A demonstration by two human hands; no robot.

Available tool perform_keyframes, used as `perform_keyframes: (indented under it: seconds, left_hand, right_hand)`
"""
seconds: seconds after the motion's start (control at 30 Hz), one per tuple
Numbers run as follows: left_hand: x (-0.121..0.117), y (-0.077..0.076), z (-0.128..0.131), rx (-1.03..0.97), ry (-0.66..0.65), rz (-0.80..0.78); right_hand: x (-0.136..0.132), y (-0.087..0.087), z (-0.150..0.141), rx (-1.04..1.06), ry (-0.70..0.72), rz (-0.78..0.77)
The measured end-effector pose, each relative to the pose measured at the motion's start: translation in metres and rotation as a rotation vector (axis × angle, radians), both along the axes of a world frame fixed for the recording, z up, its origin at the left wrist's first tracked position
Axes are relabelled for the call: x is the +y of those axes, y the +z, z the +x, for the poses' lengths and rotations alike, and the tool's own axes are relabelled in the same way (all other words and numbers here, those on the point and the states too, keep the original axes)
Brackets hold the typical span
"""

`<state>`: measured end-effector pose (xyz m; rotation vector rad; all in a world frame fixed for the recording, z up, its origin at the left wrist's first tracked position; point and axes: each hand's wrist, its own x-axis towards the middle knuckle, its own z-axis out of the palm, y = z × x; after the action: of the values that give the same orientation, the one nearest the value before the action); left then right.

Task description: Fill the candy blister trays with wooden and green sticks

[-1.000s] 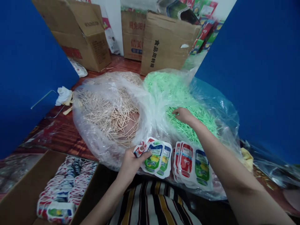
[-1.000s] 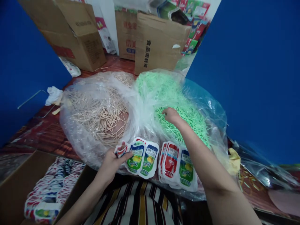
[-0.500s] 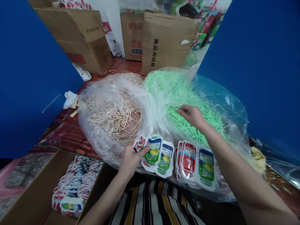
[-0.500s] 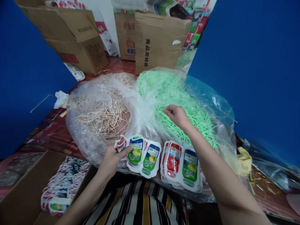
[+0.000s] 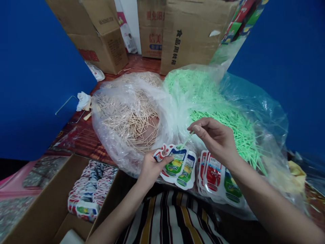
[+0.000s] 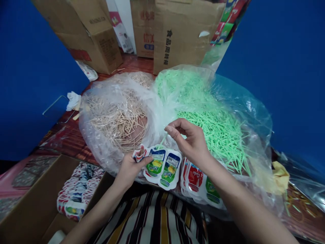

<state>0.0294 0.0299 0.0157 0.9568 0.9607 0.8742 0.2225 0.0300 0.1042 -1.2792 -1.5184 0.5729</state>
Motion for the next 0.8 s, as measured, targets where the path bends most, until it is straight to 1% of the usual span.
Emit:
perform_keyframes:
  seconds: [0.17, 0.27, 0.37, 0.5, 0.63, 0.8]
  left_hand:
    - [0.001, -0.005, -0.002, -0.013, -0.01, -0.018]
    - [0.0, -0.007, -0.002, -0.037, -0.016, -0.038]
    - [0.001, -0.006, -0.001, -0.056, -0.025, -0.05]
    - [0.003, -0.001, -0.001, -0.064, -0.022, -0.026]
    - [0.006, 0.002, -0.003, -0.008, -0.005, 0.012]
    - [0.009, 0.005, -0.006, 0.015, 0.013, 0.027]
  right_hand:
    - [-0.001, 0.004, -0.005, 0.022, -0.029, 0.077]
    - [-0.001, 0.002, -0.009, -0.029, -0.017, 0.09]
    - [-0.001, -0.007, -0.014, -0.131, 0.066, 0.088]
    - [-0.003, -0.018, -0.017, -0.253, 0.173, 0.13]
    - [-0.005, -0.02, -0.011, -0.341, 0.318, 0.105]
    - [-0.009, -0.024, -0.003, -0.463, 0.387, 0.089]
